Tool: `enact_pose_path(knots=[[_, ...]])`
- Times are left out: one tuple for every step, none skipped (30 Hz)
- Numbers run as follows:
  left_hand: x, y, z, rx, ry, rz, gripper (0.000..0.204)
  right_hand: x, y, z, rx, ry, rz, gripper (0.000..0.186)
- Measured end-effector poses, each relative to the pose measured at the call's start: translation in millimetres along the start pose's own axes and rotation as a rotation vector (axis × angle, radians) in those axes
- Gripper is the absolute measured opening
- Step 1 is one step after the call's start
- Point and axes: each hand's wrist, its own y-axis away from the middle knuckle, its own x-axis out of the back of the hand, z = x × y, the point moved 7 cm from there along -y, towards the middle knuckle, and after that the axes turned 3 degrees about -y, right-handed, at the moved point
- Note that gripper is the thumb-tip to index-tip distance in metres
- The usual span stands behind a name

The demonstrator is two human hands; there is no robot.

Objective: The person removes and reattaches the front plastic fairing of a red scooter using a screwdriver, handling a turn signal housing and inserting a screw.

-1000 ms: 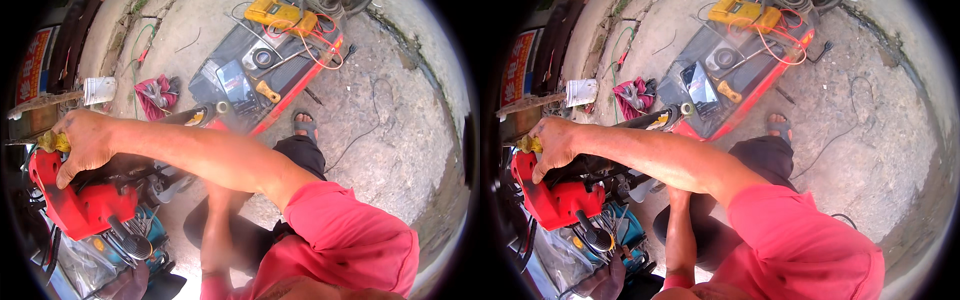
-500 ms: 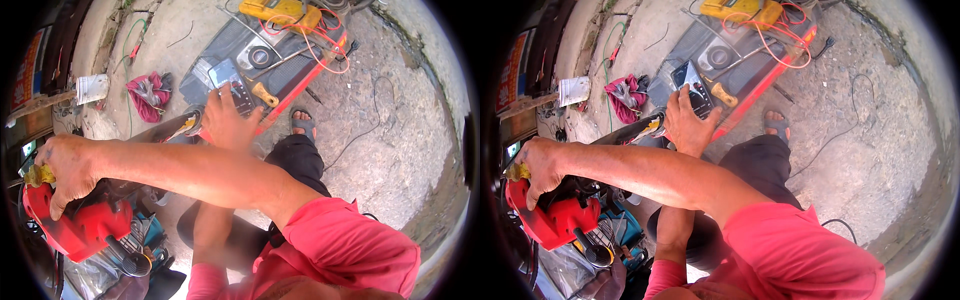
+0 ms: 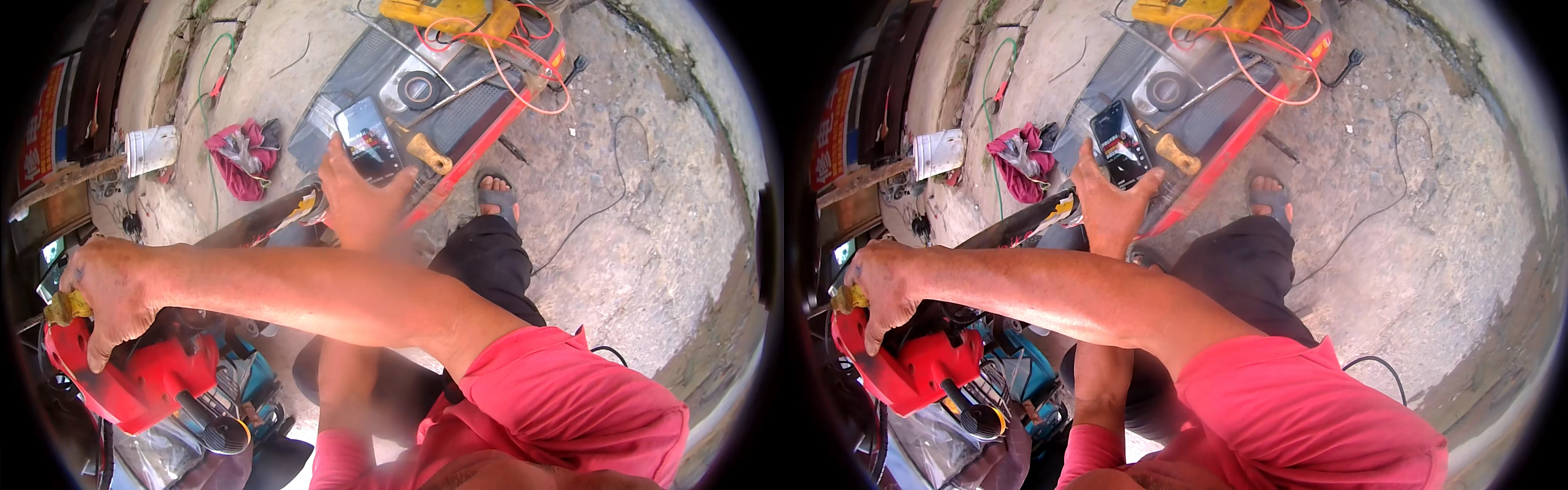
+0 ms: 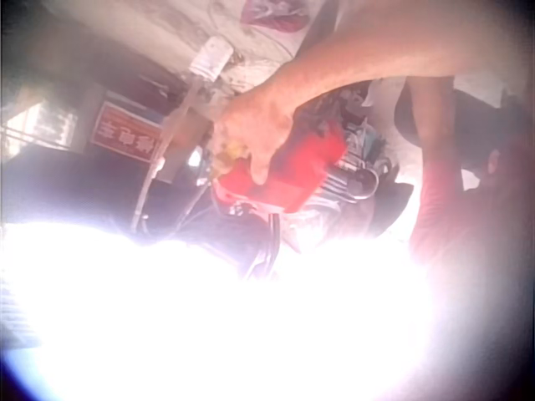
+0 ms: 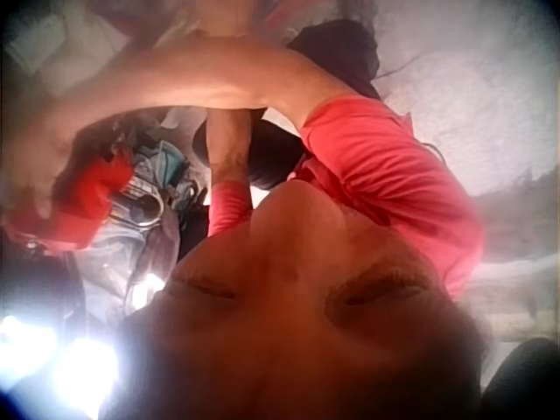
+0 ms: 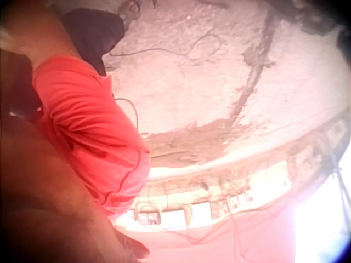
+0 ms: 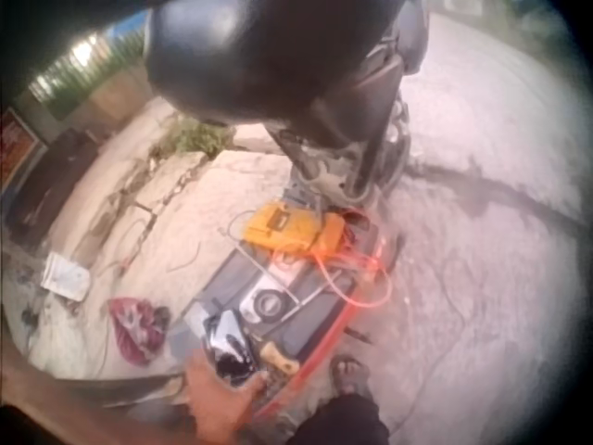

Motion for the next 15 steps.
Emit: enact_pose_path(knots=[[-6.2, 4.2, 0.7, -0.019, -0.059, 0.019, 0.112, 1.0, 0.7, -0.6, 0.001, -0.009, 0.001, 0.061], [-12.6, 6.9, 4.2, -0.043, -0.115, 0.038, 0.112, 2.9, 0.6, -2.3, 0.005, -0.014, 0.002, 0.061], [-16.6, 8.4, 6.4, -0.066, -0.172, 0.057, 0.112, 2.6, -0.2, -2.9, 0.007, -0.006, -0.001, 0.062], [-17.9, 8.6, 4.5, -0.053, -0.117, 0.075, 0.109, 2.2, -1.2, -3.2, 0.010, 0.002, -0.004, 0.063], [-15.9, 9.0, 6.0, -0.031, -0.098, 0.074, 0.107, 1.5, -1.7, -2.8, 0.009, 0.008, -0.006, 0.063], [-11.8, 9.0, 9.9, -0.010, -0.078, 0.073, 0.105, 1.6, -1.7, -2.9, 0.011, 0.014, -0.003, 0.064], [-9.5, 9.1, 11.3, 0.011, -0.059, 0.072, 0.103, 1.9, -1.7, -3.1, 0.013, 0.020, 0.000, 0.064], [-8.7, 8.1, 6.2, 0.004, 0.008, 0.089, 0.102, 0.5, -1.2, -3.2, 0.017, 0.022, -0.001, 0.064], [-7.8, 5.4, -3.5, -0.003, 0.075, 0.106, 0.100, -1.6, -0.6, -2.4, 0.014, 0.012, -0.007, 0.065], [-4.8, 3.6, -10.4, -0.009, 0.141, 0.124, 0.099, -4.2, 0.0, -1.4, 0.011, 0.001, -0.013, 0.065], [-2.0, 2.9, -14.8, 0.043, 0.198, 0.102, 0.099, -4.7, 0.8, -0.9, 0.009, -0.008, -0.015, 0.065], [2.6, 3.6, -17.3, 0.095, 0.254, 0.082, 0.098, -5.9, 1.3, -0.6, 0.001, -0.007, -0.021, 0.065], [5.4, -0.6, -6.7, 0.122, 0.316, 0.042, 0.098, 3.1, -1.2, -2.2, 0.004, 0.020, -0.010, 0.065], [4.6, -3.3, 3.7, 0.182, 0.445, -0.033, 0.098, 13.5, -3.8, -4.3, 0.006, 0.048, 0.004, 0.065], [5.1, -2.5, -6.4, 0.193, 0.474, -0.043, 0.097, 7.8, -2.5, -5.4, 0.001, 0.042, -0.003, 0.064]])
